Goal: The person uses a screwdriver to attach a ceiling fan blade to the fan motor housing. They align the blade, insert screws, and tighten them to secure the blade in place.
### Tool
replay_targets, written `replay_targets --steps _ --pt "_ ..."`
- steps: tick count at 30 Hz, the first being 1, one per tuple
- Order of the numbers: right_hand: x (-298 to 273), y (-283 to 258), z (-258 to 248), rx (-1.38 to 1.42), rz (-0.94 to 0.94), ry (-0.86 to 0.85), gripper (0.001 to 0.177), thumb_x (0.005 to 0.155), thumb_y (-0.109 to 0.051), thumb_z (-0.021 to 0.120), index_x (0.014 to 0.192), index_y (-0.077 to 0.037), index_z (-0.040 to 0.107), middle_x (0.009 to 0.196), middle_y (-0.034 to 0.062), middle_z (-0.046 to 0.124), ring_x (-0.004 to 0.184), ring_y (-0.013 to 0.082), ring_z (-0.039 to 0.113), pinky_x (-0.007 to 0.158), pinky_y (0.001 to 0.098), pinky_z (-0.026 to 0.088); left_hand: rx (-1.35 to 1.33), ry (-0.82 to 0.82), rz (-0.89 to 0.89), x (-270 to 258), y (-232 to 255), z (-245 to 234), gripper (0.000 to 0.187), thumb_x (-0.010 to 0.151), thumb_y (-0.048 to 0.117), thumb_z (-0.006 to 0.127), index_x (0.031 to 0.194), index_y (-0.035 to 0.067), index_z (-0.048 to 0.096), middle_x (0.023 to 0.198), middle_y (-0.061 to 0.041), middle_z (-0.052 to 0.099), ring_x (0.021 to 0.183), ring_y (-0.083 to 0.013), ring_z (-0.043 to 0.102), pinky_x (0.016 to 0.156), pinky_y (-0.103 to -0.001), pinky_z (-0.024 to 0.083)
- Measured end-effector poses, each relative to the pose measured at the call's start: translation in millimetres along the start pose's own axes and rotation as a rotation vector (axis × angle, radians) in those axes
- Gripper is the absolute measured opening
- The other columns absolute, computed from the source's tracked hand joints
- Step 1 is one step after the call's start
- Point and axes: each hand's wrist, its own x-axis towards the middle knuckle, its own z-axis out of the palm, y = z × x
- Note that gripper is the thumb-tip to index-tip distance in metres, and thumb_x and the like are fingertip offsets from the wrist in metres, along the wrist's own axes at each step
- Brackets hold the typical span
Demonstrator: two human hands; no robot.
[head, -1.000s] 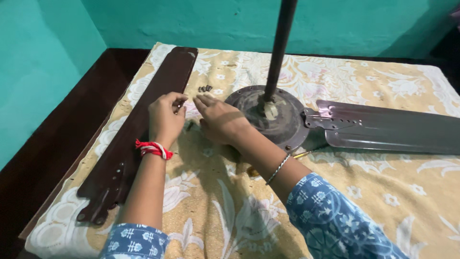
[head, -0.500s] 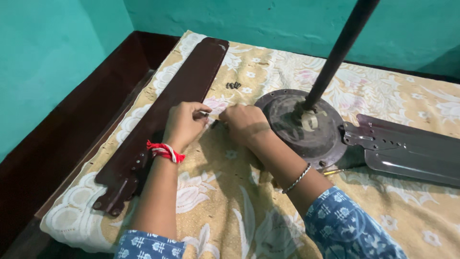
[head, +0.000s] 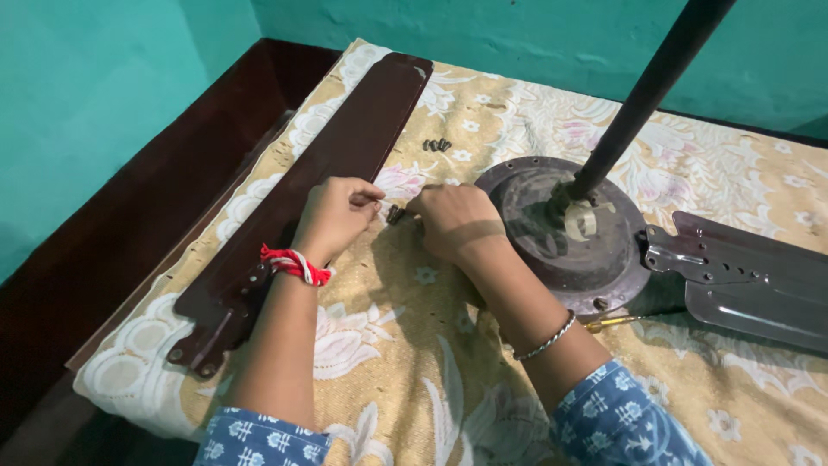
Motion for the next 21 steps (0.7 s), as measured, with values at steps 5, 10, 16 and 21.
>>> replay_targets --steps 5,10,16,21 --pt "0 1 2 -0.002 0.032 -0.05 0.037 0.088 -0.01 0.061 0.116 -0.029 0.076 0.099 0.0129 0.074 0.091 0.032 0.072 0.08 0.0443 0.058 0.122 -0.008 0.134 -4 3 3 0.023 0.085 0.003 0.074 0.107 0.007 0.078 0.093 -0.008 0.08 0.084 -0.0132 0.078 0.077 -0.028 0.06" --pt "1 1 1 -0.004 -0.004 0.0 0.033 0.085 -0.01 0.063 0.11 -0.025 0.077 0.102 0.0121 0.073 0.093 0.0324 0.072 0.08 0.0447 0.058 0.136 0.037 0.125 -8 13 8 0.025 0.084 0.007 0.073 0.108 0.009 0.077 0.092 -0.007 0.08 0.08 -0.0156 0.078 0.075 -0.03 0.06" --pt "0 0 1 -0.006 -0.001 -0.009 0.033 0.085 -0.012 0.063 0.113 -0.024 0.076 0.103 0.0123 0.073 0.095 0.032 0.072 0.08 0.0448 0.058 0.299 0.124 0.176 -13 17 17 0.014 0.087 0.014 0.073 0.099 0.014 0.079 0.101 -0.008 0.075 0.083 -0.0252 0.074 0.072 -0.037 0.058" --pt "0 -1 0 0.009 0.022 0.001 0.033 0.085 -0.012 0.061 0.114 -0.021 0.074 0.104 0.0135 0.073 0.094 0.0323 0.072 0.079 0.0452 0.058 0.286 0.247 0.296 -12 19 21 0.017 0.089 0.01 0.068 0.102 0.013 0.077 0.106 -0.009 0.073 0.092 -0.0305 0.072 0.077 -0.04 0.058"
